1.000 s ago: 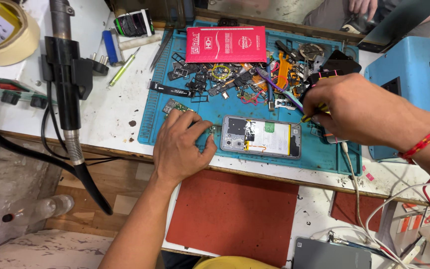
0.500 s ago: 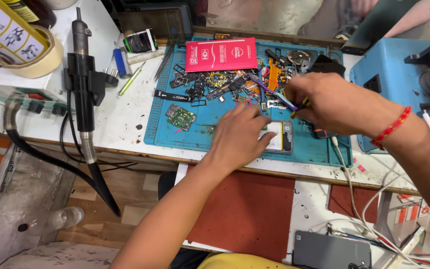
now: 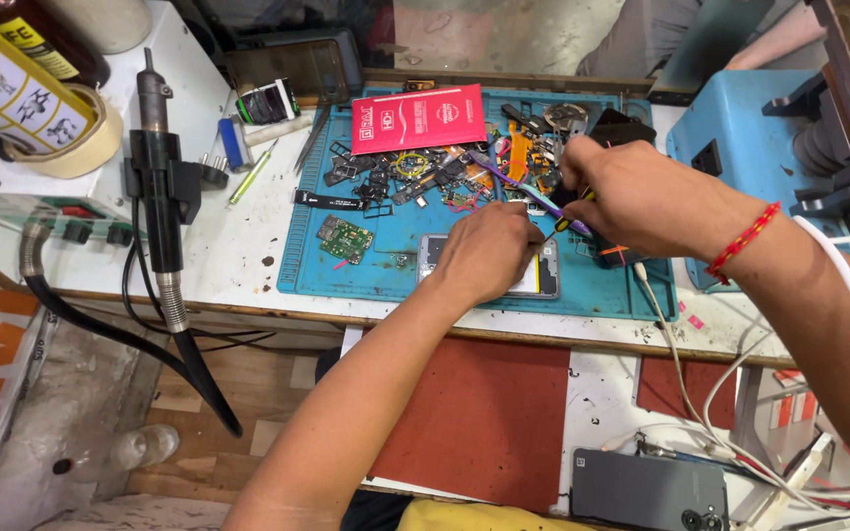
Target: The person uses a screwdriver to remove screws from the back of a disassembled smartphone. They then use a prying tool to lift and separate the phone's internal components from the chassis.
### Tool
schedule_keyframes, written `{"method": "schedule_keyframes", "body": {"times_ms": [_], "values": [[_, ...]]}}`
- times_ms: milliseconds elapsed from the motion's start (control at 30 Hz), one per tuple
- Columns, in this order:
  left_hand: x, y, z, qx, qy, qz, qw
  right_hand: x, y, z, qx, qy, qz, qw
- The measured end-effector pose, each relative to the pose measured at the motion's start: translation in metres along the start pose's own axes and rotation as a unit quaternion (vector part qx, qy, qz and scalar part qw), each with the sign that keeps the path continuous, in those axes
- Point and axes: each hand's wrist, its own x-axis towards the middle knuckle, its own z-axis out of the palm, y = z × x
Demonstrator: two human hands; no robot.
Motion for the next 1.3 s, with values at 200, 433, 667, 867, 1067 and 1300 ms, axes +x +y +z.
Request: {"method": "schedule_keyframes", "body": {"times_ms": [200,433,667,867,1067,1300], "values": [[0.005,0.0,-0.004,-0.014,-0.035,0.0,0.999,-0.006,0.008,0.006,0.023,0.009,-0.051,0.998],[0.013,0.008,0.006,0.051,-0.014,0.025,0.998,-0.027,0.018,0.014,0.062,0.098,-0.083,0.99],[0.01,0.007,0.015,0.183,0.0,0.086,0.979,-0.051,0.02,0.025,0.088,0.164,-0.003,0.983],[0.008,0.007,0.02,0.204,-0.009,0.072,0.976,-0.057,0.016,0.031,0.112,0.183,0.023,0.977],[0.018,0.005,0.022,0.184,-0.035,0.081,0.979,-0.062,0.011,0.037,0.124,0.205,0.031,0.97],[0.013,-0.005,-0.007,0.087,-0.076,0.029,0.993,-0.066,0.009,0.038,0.123,0.207,0.045,0.969]]}}
